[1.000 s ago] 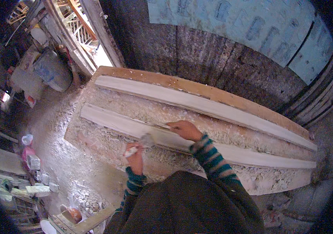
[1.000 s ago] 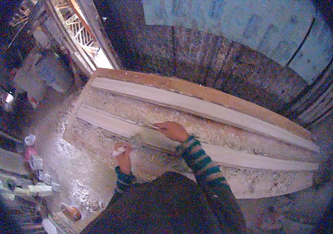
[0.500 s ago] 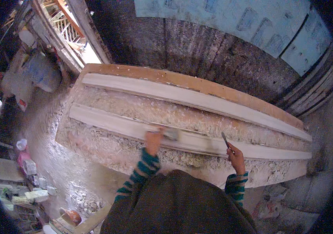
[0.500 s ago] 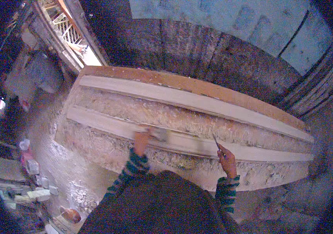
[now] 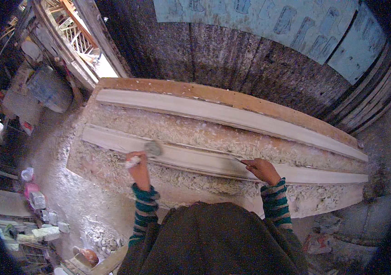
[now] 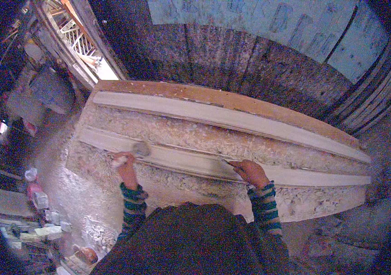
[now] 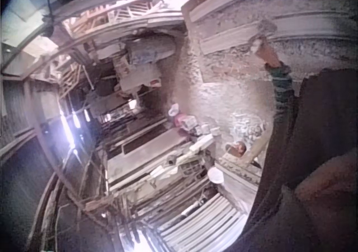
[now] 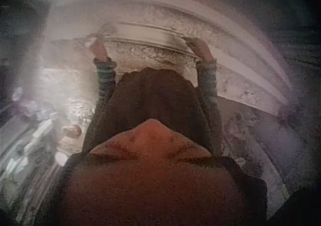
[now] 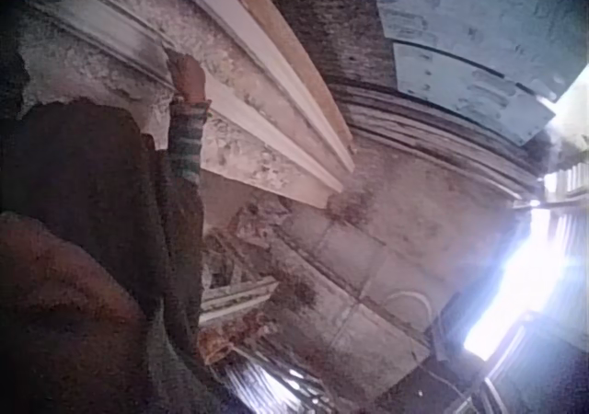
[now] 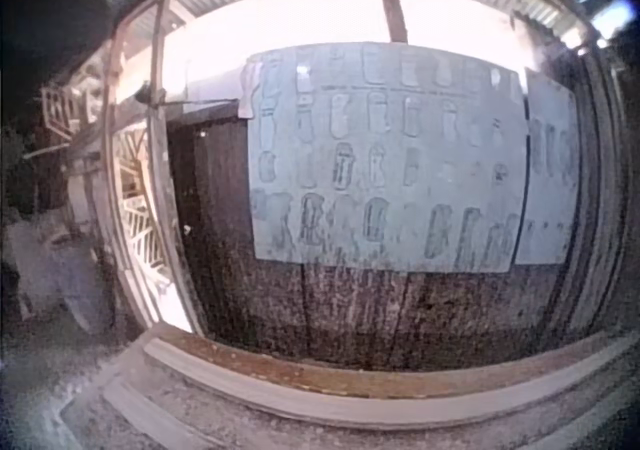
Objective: The person applies a white filler paste into the seams of a long wooden object using a putty knife and a small brush. They repeatedly spread the filler along the length of the object, smoothing the surface.
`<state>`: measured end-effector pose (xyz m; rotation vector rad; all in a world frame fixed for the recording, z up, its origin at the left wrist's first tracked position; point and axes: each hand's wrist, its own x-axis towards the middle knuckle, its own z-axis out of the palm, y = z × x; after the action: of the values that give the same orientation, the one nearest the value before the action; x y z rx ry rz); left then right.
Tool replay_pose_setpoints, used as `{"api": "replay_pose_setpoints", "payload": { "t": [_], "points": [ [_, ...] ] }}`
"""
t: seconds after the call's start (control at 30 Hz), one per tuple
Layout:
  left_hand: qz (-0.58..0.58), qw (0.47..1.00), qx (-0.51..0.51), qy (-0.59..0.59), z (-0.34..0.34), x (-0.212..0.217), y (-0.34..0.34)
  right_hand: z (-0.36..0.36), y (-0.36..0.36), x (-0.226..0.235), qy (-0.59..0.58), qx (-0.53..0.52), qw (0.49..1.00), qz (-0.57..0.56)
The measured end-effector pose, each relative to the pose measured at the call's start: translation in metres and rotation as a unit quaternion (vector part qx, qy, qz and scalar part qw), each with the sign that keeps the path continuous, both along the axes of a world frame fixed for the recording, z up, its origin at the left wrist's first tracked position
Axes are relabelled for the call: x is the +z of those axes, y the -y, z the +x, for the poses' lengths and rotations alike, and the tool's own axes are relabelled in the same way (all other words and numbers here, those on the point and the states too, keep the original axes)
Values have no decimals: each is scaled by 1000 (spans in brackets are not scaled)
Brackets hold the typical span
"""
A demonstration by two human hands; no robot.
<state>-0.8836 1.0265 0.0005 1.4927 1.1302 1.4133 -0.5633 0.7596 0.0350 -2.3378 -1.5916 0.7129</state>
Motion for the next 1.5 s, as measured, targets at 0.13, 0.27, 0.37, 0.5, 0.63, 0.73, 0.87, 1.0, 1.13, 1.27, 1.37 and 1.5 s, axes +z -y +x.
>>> {"api": "replay_pose_setpoints", "payload": {
  "t": [0.13, 0.27, 0.37, 0.5, 0.63, 0.73, 0.87, 1.0, 1.13, 1.27, 1.37, 1.5],
  "points": [
    [-154, 945, -200, 210, 61, -13, 63, 5, -3, 7, 43, 15, 998, -39],
    [-119, 964, -236, 26, 103, -7, 100, 2, -9, 6, 69, 26, 996, -41],
    [-79, 980, -166, -73, 89, -27, 68, -1, -15, -1, 47, 43, 997, -53],
    [-11, 999, 26, -28, 0, -44, -25, -5, -34, -16, 70, 100, 991, -46],
    [113, 976, 153, 109, -87, -11, -59, -24, -83, -39, 61, 163, 984, -32],
    [73, 978, 194, -18, -109, 14, -42, -52, -131, -51, 9, 161, 986, -44],
    [37, 984, 132, 115, -89, -15, -7, -97, -190, -54, -18, 209, 971, 113],
    [-63, 951, -29, 303, -22, -60, 52, -100, -201, -30, -121, 152, 977, 92],
    [-61, 979, -187, 54, 67, -65, 119, -34, -122, -5, -276, -58, 955, 92],
    [-138, 933, -328, -54, 144, -7, 156, 3, -18, -4, -252, -254, 927, 112],
    [-162, 920, -357, -17, 175, -26, 158, 9, 41, -23, -280, -311, 900, 124],
    [-146, 936, -285, -145, 161, -52, 105, -10, 80, -28, -304, -372, 866, 140]
  ]
}}
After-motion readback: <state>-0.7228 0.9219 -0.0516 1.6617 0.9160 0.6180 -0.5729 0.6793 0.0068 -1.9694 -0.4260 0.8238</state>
